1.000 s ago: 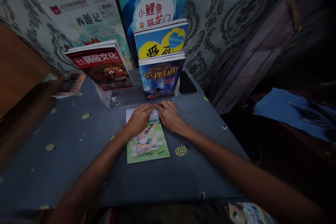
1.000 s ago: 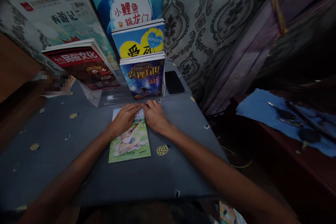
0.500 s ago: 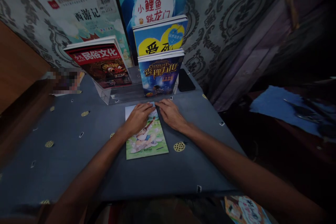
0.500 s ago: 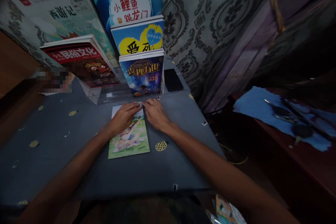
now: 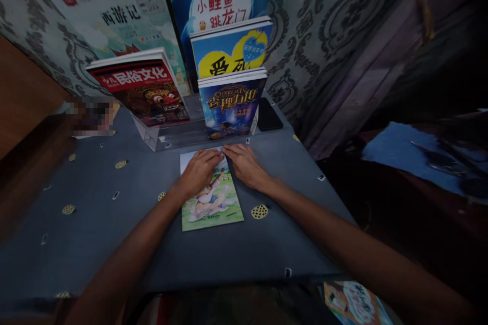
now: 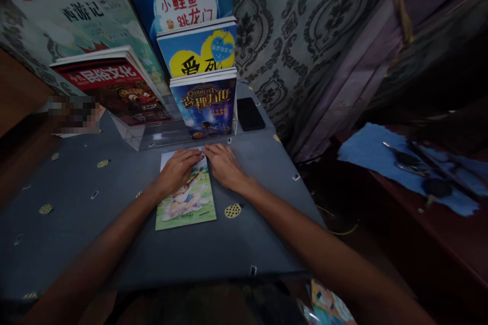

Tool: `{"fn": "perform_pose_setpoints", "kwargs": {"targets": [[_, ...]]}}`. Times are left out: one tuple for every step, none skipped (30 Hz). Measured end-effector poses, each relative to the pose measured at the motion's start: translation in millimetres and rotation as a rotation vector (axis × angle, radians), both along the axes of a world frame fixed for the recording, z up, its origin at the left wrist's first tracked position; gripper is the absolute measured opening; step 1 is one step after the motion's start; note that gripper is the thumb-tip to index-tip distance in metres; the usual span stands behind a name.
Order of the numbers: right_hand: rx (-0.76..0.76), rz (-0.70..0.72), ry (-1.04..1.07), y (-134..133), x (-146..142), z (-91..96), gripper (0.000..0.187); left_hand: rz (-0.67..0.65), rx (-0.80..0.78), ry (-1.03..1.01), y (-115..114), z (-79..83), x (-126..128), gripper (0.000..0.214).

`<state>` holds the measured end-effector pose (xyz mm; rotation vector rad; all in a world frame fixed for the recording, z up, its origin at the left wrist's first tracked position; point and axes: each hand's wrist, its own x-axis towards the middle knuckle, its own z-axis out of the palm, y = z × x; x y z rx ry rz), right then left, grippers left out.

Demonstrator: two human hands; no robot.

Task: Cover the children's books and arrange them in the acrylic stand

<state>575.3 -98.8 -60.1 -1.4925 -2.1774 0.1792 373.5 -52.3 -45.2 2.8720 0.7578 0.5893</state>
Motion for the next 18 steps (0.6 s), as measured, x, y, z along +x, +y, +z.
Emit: {"fn": "perform_pose_setpoints", "kwargs": {"targets": [[-0.011, -0.004, -0.007, 0.6, -0.1, 0.0, 0.06, -0.003, -0.003, 0.0, 0.1, 0.0, -0.1, 0.041], [-0.02, -0.008, -0.011, 1.3, -0.2, -0.2, 0.06, -0.005, -0.006, 0.0, 0.3, 0.0, -0.4, 0.041], [-0.026, -0.011, -0.013, 2.0, -0.3, -0.5, 0.059, -0.007, -0.007, -0.001, 0.4, 0.1, -0.7, 0.041], [-0.027, -0.012, -0.012, 2.6, -0.2, -1.0, 0.058, -0.009, -0.008, 0.0, 0.6, 0.3, -1.1, 0.041], [-0.023, -0.012, -0.009, 3.1, -0.1, -1.4, 0.058, -0.014, -0.009, 0.003, 0.7, 0.8, -1.5, 0.041], [-0.018, -0.012, -0.006, 3.4, 0.0, -1.7, 0.057, -0.022, -0.01, 0.01, 0.7, 1.4, -2.0, 0.041], [-0.013, -0.01, -0.004, 3.5, 0.2, -1.7, 0.056, -0.037, -0.012, 0.018, 0.6, 2.3, -2.4, 0.041], [-0.012, -0.007, -0.003, 3.4, 0.4, -1.4, 0.056, -0.057, -0.016, 0.026, 0.2, 3.4, -2.8, 0.04], [-0.015, -0.007, -0.004, 3.2, 0.4, -0.7, 0.055, -0.083, -0.021, 0.031, -0.4, 4.7, -3.2, 0.039], [-0.022, -0.007, -0.007, 2.8, 0.4, 0.4, 0.054, -0.109, -0.03, 0.036, -1.2, 6.2, -3.5, 0.038], [-0.033, -0.008, -0.011, 2.3, 0.2, 1.7, 0.053, -0.133, -0.041, 0.04, -2.4, 7.7, -3.7, 0.037], [-0.044, -0.012, -0.015, 1.7, -0.2, 3.2, 0.051, -0.151, -0.054, 0.044, -3.8, 9.2, -4.0, 0.036], [-0.053, -0.015, -0.019, 1.2, -0.6, 4.7, 0.05, -0.164, -0.067, 0.051, -5.6, 10.8, -4.4, 0.036], [-0.059, -0.018, -0.024, 0.6, -1.0, 6.1, 0.048, -0.173, -0.08, 0.062, -7.7, 12.3, -4.8, 0.036], [-0.063, -0.02, -0.028, 0.2, -1.4, 7.2, 0.047, -0.181, -0.09, 0.073, -10.4, 13.9, -5.3, 0.037], [-0.064, -0.021, -0.031, -0.3, -1.7, 8.1, 0.046, -0.187, -0.098, 0.084, -13.6, 15.5, -5.8, 0.037], [-0.063, -0.023, -0.033, -0.6, -1.9, 8.6, 0.045, -0.195, -0.102, 0.093, -17.4, 17.4, -6.3, 0.037], [-0.063, -0.022, -0.035, -0.9, -1.9, 8.8, 0.045, -0.201, -0.103, 0.1, -21.7, 19.4, -6.7, 0.037]]}}
